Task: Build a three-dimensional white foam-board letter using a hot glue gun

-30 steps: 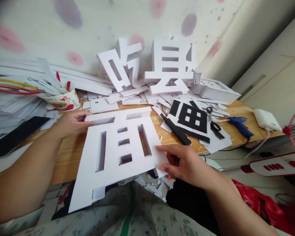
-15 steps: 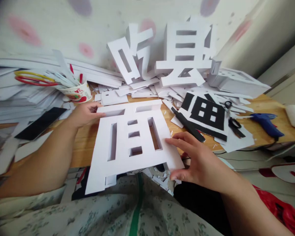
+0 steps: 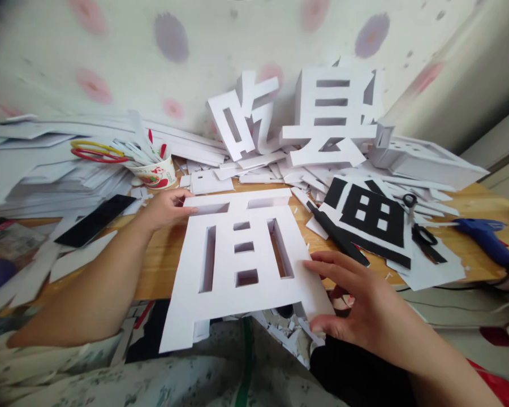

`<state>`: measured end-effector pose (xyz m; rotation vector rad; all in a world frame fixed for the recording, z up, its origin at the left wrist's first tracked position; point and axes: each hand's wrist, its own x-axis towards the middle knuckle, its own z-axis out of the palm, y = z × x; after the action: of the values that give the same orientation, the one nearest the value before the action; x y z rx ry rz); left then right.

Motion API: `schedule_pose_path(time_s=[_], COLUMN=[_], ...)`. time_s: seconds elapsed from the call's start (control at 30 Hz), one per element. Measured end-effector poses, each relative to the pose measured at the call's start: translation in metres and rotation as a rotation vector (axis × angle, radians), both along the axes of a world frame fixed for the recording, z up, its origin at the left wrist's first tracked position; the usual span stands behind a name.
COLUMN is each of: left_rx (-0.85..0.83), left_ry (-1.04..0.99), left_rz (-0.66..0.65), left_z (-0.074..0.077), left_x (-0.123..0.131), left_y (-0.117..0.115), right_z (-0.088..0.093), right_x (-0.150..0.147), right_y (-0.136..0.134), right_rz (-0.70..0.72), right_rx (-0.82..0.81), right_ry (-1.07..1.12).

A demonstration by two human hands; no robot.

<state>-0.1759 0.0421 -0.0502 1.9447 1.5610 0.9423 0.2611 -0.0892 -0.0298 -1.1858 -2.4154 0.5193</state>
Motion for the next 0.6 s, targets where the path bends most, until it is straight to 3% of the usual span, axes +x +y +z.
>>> schedule_pose_path(time_s=[0.3, 0.6], left_rx=[0.006, -0.051], left_ry=[-0.004, -0.008], left_rz=[-0.011, -0.023], left_z=[0.0007, -0.0014], left_x=[-0.002, -0.005], left_y=[-0.0011, 0.0007], right_z=[-0.0073, -0.0088], right_x=[0.0044, 0.002], right_y=[0.0009, 0.0056], right_rz=[0.006, -0.022], right_rx=[0.086, -0.008], right_ry=[-0.02, 0.047])
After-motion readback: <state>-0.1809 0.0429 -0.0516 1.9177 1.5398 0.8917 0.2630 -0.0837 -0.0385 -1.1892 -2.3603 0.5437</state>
